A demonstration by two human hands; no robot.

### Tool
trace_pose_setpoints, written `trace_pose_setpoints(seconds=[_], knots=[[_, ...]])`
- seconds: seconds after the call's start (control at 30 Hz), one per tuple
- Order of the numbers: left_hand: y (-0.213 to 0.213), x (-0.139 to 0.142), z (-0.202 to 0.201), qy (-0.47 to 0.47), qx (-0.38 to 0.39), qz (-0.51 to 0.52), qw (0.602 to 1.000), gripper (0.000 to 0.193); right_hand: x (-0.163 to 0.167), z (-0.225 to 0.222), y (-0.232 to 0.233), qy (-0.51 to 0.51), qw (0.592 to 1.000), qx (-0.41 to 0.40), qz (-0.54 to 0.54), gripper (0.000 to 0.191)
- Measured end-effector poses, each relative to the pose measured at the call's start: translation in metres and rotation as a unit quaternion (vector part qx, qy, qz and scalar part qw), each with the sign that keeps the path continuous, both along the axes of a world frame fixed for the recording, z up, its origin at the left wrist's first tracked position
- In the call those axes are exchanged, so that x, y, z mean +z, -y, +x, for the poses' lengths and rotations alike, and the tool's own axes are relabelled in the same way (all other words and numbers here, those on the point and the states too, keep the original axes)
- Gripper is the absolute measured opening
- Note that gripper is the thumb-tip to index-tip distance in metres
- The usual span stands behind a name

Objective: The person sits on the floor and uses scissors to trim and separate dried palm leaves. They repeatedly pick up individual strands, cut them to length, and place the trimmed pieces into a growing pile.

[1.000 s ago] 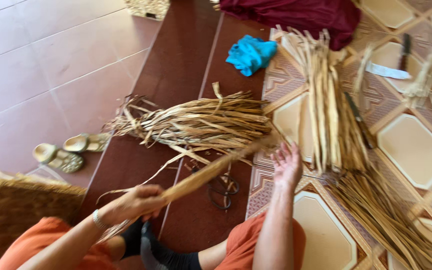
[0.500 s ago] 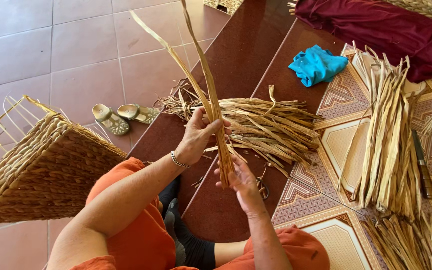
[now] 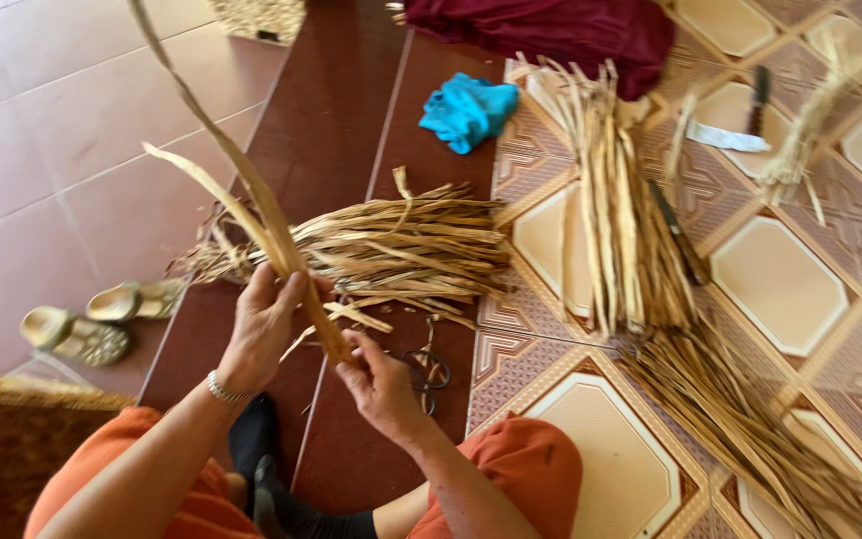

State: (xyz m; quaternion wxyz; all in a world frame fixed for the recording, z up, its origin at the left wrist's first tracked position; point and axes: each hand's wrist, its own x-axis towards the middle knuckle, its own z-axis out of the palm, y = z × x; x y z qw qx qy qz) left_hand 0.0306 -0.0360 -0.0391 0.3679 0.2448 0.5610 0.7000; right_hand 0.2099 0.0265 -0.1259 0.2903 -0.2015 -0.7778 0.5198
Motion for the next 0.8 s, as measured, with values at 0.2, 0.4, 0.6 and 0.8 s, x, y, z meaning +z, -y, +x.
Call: trace_pose_setpoints(seconds=[0.2, 0.4, 0.6, 0.8], knots=[[-0.004, 0.015, 0.018, -0.136, -0.113, 0.082, 0.981, 0.055, 0.016, 0.015, -0.038, -0.062, 0.996, -0.052, -0.034, 0.023], [0.000, -0.001, 0.028, -0.204, -0.130, -0.026, 0.970, 0.063, 0.023, 0.070, -0.209, -0.138, 0.941, -0.286, -0.118, 0.019], [0.017, -0.019, 0.041, -0.240, -0.161, -0.114, 0.950, 0.059, -0.022, 0.197, -0.318, 0.277, 0.799, -0.533, 0.001, 0.026], [0.027, -0.029, 0.041, -0.235, -0.184, -0.169, 0.939, 0.061, -0.080, 0.262, -0.326, 0.252, 0.823, -0.509, -0.036, 0.039]])
